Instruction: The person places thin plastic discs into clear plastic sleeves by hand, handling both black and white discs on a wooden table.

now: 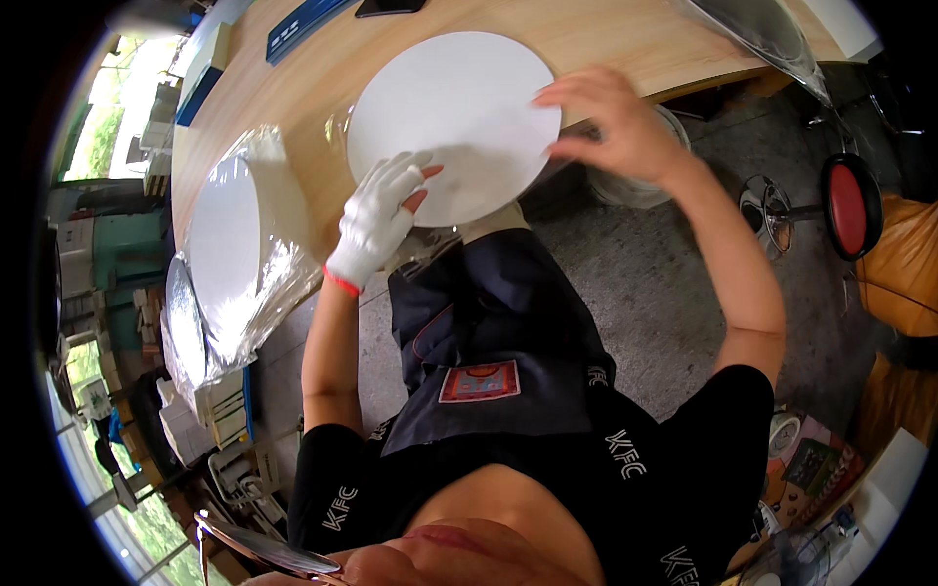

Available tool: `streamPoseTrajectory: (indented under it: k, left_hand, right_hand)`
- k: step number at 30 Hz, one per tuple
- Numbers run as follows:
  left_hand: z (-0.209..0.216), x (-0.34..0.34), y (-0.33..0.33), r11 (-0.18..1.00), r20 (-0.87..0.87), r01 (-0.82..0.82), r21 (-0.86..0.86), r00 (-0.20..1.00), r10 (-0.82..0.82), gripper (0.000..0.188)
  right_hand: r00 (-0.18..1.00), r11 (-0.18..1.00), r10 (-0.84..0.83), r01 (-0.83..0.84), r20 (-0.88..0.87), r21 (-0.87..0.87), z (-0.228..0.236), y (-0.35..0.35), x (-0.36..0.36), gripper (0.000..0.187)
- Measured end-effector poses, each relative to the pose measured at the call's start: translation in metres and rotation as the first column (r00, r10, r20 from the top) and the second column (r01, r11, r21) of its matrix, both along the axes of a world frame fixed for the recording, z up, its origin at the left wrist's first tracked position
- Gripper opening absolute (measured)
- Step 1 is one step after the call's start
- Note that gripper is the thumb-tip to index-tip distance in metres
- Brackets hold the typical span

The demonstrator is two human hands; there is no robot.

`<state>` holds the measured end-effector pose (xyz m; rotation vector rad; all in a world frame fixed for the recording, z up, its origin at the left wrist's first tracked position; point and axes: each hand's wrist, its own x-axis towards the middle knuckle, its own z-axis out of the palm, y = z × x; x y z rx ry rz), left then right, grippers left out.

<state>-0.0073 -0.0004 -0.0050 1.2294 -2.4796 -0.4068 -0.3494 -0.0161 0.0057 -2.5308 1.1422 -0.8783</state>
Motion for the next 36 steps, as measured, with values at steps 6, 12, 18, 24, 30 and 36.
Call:
streamPoseTrajectory:
  k: [6, 12, 18, 24, 30, 36]
  left_hand:
    - [-0.006, 0.003, 0.003, 0.993, 0.001, 0.121, -0.010, 0.993, -0.121, 0.035]
    - [-0.020, -0.006, 0.033, 0.982, 0.068, 0.137, -0.133, 0.989, -0.129, 0.056]
    - [-0.028, -0.009, 0.037, 0.961, 0.096, 0.153, -0.232, 0.986, -0.134, 0.060]
    - [-0.028, -0.008, 0.037, 0.974, 0.015, 0.080, -0.210, 0.997, -0.079, 0.055]
    - [-0.060, 0.033, -0.026, 0.954, -0.024, -0.240, -0.179, 0.971, 0.240, 0.049]
    - [-0.066, 0.048, -0.114, 0.867, -0.013, -0.474, -0.157, 0.878, 0.478, 0.047]
  right_hand:
    - [0.949, 0.977, 0.206, -0.215, -0.239, -0.010, -0.029, 0.027, 0.079, 0.036]
    - [0.993, 0.990, 0.056, -0.070, -0.104, -0.126, -0.066, 0.081, 0.070, 0.015]
    - [0.919, 0.904, -0.338, 0.256, 0.205, 0.343, -0.097, 0.099, 0.089, 0.020]
    - [0.630, 0.570, -0.635, -0.009, 0.447, 0.822, -0.098, 0.084, 0.089, 0.025]
    - [0.403, 0.368, -0.769, -0.355, 0.496, 0.859, -0.101, 0.076, 0.082, 0.020]
    - [0.437, 0.372, -0.742, -0.362, 0.508, 0.855, -0.108, 0.072, 0.094, 0.019]
